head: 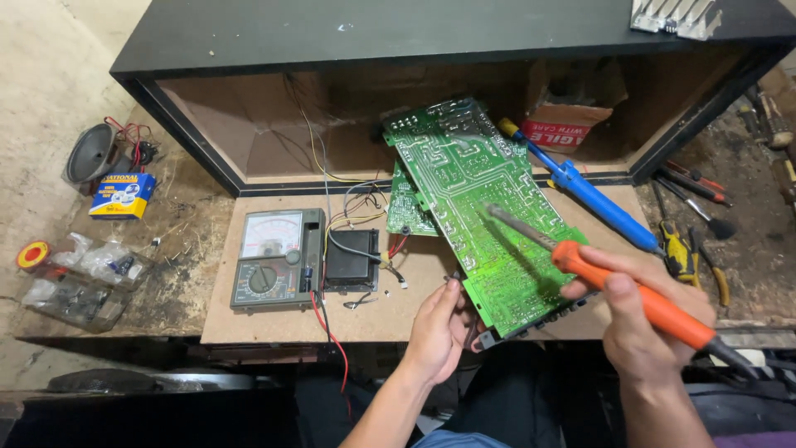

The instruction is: The person works on a green circuit board, using a soldering iron to heat components and pliers to remove parts. They also use a multimeter with red and black probes to test electrical connections on the board and a small component.

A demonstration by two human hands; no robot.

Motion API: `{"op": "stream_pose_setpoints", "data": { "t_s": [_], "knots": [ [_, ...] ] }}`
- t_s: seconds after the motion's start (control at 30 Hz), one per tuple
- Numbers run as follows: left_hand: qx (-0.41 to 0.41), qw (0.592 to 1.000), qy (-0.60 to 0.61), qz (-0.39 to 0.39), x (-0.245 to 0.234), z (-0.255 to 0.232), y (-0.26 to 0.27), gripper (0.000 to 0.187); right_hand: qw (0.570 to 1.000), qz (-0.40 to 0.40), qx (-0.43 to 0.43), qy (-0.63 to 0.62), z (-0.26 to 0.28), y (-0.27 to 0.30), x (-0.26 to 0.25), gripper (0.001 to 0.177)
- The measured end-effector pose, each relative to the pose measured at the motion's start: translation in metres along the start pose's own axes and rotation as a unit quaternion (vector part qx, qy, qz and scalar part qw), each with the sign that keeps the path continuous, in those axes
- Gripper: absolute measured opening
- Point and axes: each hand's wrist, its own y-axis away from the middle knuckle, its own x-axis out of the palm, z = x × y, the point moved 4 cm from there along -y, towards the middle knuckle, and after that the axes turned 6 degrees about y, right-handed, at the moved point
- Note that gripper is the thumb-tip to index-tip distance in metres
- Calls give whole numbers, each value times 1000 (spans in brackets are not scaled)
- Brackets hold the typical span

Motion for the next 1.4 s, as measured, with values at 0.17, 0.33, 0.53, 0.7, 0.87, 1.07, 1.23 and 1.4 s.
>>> {"op": "stream_pose_setpoints", "data": {
  "t_s": [0.17,0.33,0.53,0.7,0.87,1.07,1.23,1.4],
  "knots": [
    [-27,995,-59,-81,14,-6,17,21,980,77,-172,67,-15,17,-6,32],
    [-10,975,-118,-189,12,-8,26,19,872,204,-371,247,-40,56,14,68],
    [-38,951,-262,-159,15,-19,29,25,867,161,-414,225,-63,51,7,32],
    [-32,914,-377,-144,25,-37,55,21,934,147,-312,89,-49,22,-2,57],
    [84,677,-727,-85,14,-49,75,23,938,150,-309,43,-29,11,2,66],
    [6,559,-814,-159,3,-60,68,31,940,171,-287,67,-51,36,11,58],
    [-40,570,-810,-132,4,-68,68,31,884,167,-377,221,-58,55,13,46],
    [-86,582,-796,-139,7,-76,73,33,878,170,-383,230,-55,56,13,52]
  ]
}}
